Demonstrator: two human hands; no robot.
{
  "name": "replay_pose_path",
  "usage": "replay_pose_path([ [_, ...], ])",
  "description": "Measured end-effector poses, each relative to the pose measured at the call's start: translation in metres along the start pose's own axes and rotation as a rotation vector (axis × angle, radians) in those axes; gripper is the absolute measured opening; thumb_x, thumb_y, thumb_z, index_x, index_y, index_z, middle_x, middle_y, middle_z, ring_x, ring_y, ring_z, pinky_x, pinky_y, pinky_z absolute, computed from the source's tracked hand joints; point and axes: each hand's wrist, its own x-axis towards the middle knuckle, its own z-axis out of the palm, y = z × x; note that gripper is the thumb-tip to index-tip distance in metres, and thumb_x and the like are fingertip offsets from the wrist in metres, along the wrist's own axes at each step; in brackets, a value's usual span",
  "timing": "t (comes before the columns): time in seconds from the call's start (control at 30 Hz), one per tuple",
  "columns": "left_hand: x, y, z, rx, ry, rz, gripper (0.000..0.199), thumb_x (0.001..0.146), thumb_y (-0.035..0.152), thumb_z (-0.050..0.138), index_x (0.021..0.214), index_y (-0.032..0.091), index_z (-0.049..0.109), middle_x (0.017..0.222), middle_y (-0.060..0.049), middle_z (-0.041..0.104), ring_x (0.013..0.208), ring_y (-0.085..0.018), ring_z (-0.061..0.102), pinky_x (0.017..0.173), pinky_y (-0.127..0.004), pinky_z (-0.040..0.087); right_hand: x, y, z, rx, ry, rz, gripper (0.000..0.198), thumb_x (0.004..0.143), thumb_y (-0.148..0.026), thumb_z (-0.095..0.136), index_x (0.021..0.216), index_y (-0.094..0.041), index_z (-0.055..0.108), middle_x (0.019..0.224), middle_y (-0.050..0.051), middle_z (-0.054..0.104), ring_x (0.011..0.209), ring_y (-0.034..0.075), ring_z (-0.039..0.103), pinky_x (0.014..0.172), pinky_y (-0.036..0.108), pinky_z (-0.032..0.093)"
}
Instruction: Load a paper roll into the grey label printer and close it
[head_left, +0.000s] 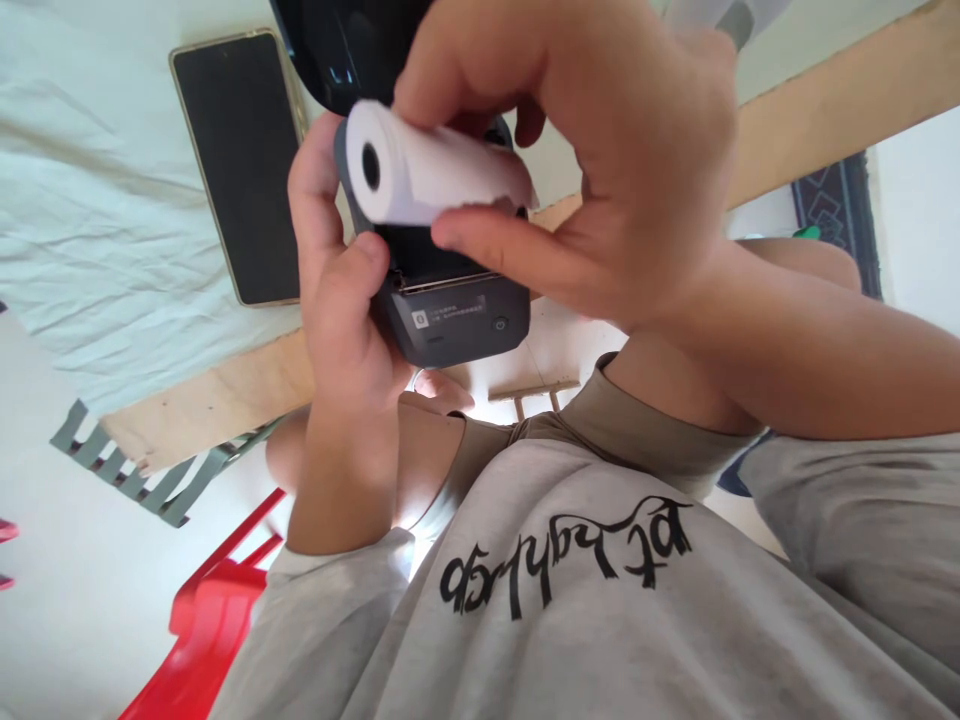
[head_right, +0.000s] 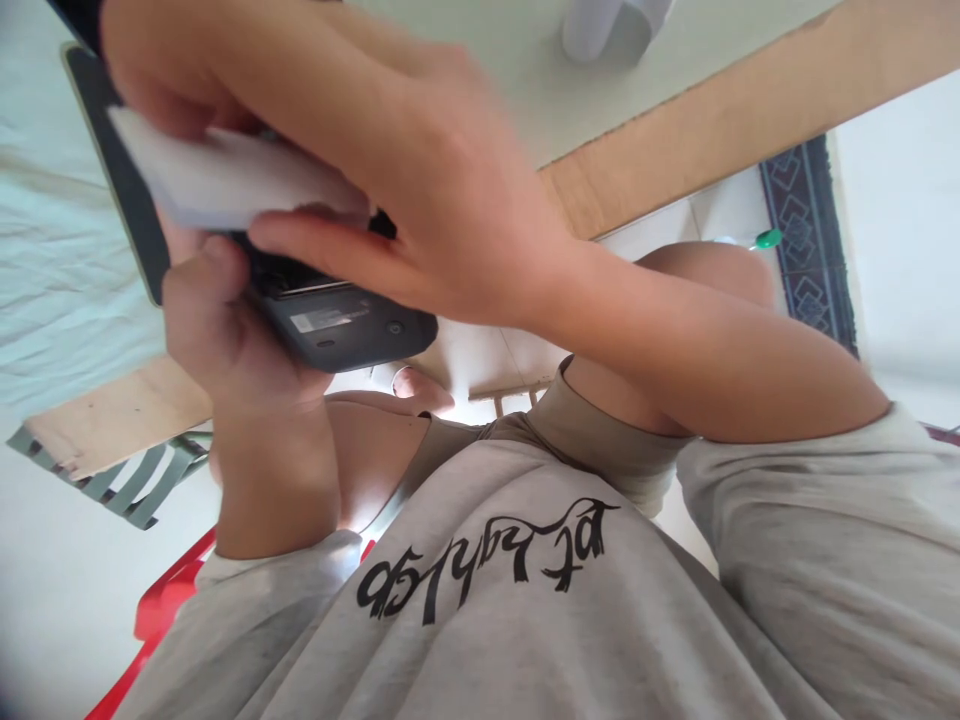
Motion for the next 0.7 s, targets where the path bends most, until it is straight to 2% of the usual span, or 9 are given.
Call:
replay_pose_path([
  [0.07, 0.001, -0.003, 0.000, -0.052, -0.018, 0.035, 0.071, 0.054, 0.058, 0.070, 0.118, 0.031, 0.051, 0.120, 0.001, 0.058, 0.114, -0.022, 0.057, 0.103, -0.035, 0.048, 0.004, 0.002, 0.000, -0.080, -0.028, -0.045, 0.051, 0.076, -0.052, 0.049, 0.110, -0.014, 0.057, 0.110, -0.004, 0.058, 0.114, 0.004, 0.055, 0.108, 0.018, 0.048],
  [0.13, 0.001, -0.004, 0.001, -0.087, -0.034, 0.070, 0.069, 0.056, 0.055, 0.071, 0.118, 0.029, 0.053, 0.122, 0.001, 0.060, 0.117, -0.020, 0.056, 0.104, -0.033, 0.047, 0.006, 0.006, 0.000, -0.103, 0.007, -0.103, 0.044, 0.079, -0.046, 0.050, 0.106, -0.011, 0.055, 0.110, -0.001, 0.059, 0.105, 0.004, 0.057, 0.099, 0.022, 0.051],
  [0.2, 0.000, -0.002, 0.004, -0.110, -0.053, 0.089, 0.066, 0.060, 0.052, 0.069, 0.119, 0.027, 0.052, 0.123, 0.001, 0.061, 0.118, -0.017, 0.056, 0.106, -0.030, 0.045, 0.006, 0.010, 0.001, -0.152, 0.031, -0.225, 0.033, 0.081, -0.039, 0.049, 0.100, -0.012, 0.054, 0.107, -0.003, 0.058, 0.100, 0.002, 0.057, 0.090, 0.020, 0.050],
  [0.27, -0.003, 0.002, 0.010, -0.126, -0.077, 0.078, 0.064, 0.065, 0.048, 0.067, 0.121, 0.025, 0.048, 0.122, 0.002, 0.060, 0.118, -0.016, 0.057, 0.110, -0.031, 0.043, 0.005, 0.013, 0.004, -0.199, 0.046, -0.310, 0.024, 0.081, -0.031, 0.048, 0.098, -0.015, 0.054, 0.105, -0.006, 0.057, 0.103, 0.002, 0.056, 0.091, 0.020, 0.047],
  [0.37, -0.007, 0.006, 0.016, -0.131, -0.069, 0.072, 0.057, 0.072, 0.048, 0.062, 0.121, 0.026, 0.045, 0.121, 0.001, 0.059, 0.119, -0.017, 0.057, 0.115, -0.035, 0.039, 0.005, 0.016, 0.008, -0.207, 0.042, -0.344, 0.022, 0.083, -0.030, 0.046, 0.096, -0.016, 0.057, 0.099, -0.008, 0.058, 0.106, 0.002, 0.056, 0.094, 0.020, 0.045],
  [0.47, -0.006, 0.004, 0.016, -0.148, -0.074, 0.081, 0.051, 0.076, 0.045, 0.058, 0.122, 0.026, 0.044, 0.120, -0.001, 0.059, 0.117, -0.018, 0.058, 0.112, -0.038, 0.041, 0.005, 0.017, 0.010, -0.189, 0.042, -0.366, 0.026, 0.086, -0.033, 0.040, 0.093, -0.017, 0.060, 0.095, -0.009, 0.059, 0.104, 0.001, 0.057, 0.092, 0.018, 0.044],
  [0.53, -0.004, -0.001, 0.012, -0.169, -0.114, 0.091, 0.054, 0.076, 0.043, 0.059, 0.124, 0.025, 0.042, 0.121, -0.002, 0.059, 0.114, -0.018, 0.059, 0.106, -0.038, 0.044, 0.004, 0.016, 0.011, -0.184, 0.066, -0.386, 0.029, 0.087, -0.034, 0.038, 0.092, -0.017, 0.061, 0.095, -0.008, 0.059, 0.100, 0.001, 0.056, 0.091, 0.018, 0.043],
  [0.6, -0.002, -0.003, 0.009, -0.185, -0.147, 0.133, 0.061, 0.073, 0.051, 0.062, 0.124, 0.025, 0.043, 0.118, -0.001, 0.060, 0.109, -0.018, 0.060, 0.099, -0.036, 0.048, 0.002, 0.016, 0.010, -0.186, 0.085, -0.434, 0.030, 0.087, -0.034, 0.037, 0.091, -0.017, 0.061, 0.096, -0.007, 0.059, 0.095, 0.000, 0.054, 0.090, 0.019, 0.043],
  [0.7, -0.001, 0.001, 0.010, -0.151, -0.114, 0.109, 0.061, 0.069, 0.054, 0.066, 0.119, 0.024, 0.047, 0.113, 0.000, 0.062, 0.108, -0.017, 0.060, 0.100, -0.034, 0.048, -0.005, 0.015, 0.012, -0.173, 0.105, -0.563, 0.024, 0.085, -0.032, 0.041, 0.086, -0.018, 0.061, 0.096, -0.006, 0.058, 0.090, 0.001, 0.051, 0.087, 0.022, 0.042],
])
